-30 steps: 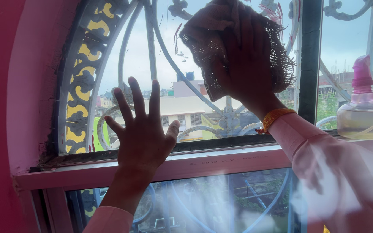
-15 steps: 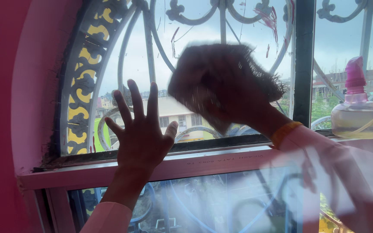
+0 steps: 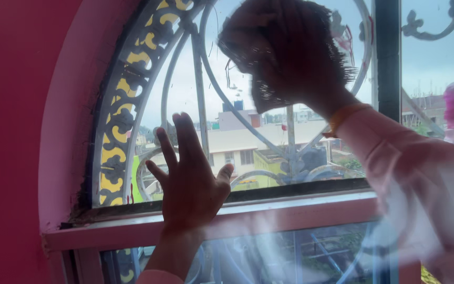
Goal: The person cleans a decorative arched window using a cloth and a spray bottle. They repeatedly wipe the glass surface in circular and vertical motions, focusing on the upper and central sections of the window pane.
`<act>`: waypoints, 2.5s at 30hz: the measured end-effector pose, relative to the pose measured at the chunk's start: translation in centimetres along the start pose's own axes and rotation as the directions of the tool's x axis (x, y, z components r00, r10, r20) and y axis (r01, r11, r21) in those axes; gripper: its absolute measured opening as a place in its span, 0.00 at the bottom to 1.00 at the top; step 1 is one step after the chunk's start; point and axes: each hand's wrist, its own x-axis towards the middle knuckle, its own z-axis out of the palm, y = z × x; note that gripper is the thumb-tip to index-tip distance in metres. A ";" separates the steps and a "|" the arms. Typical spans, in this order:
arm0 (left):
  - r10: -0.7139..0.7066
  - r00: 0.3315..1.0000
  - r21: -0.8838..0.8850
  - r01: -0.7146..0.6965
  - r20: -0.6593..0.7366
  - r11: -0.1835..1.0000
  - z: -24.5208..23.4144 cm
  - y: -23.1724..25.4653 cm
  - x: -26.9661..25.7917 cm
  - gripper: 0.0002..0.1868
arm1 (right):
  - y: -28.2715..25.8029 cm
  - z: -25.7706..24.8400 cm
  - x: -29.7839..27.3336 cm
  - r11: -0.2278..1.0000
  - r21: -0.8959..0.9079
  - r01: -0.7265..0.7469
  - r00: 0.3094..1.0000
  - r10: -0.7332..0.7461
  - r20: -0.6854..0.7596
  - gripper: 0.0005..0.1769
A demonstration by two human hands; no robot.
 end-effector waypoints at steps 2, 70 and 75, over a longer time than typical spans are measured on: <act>-0.006 1.000 -0.017 0.006 -0.005 1.000 0.0 0.1 -0.3 0.68 | -2.5 0.2 0.5 0.998 0.052 -0.029 1.000 0.029 -0.005 0.37; 0.093 0.959 0.157 -0.052 -0.267 0.986 1.0 -1.6 -0.4 0.35 | 2.2 -6.9 -9.7 0.893 0.324 0.311 0.904 -0.384 0.189 0.34; 0.048 0.974 0.087 -0.029 -0.220 0.996 0.6 -1.0 -0.3 0.37 | -3.2 -5.7 -8.2 0.821 0.491 0.293 0.903 -0.407 0.141 0.44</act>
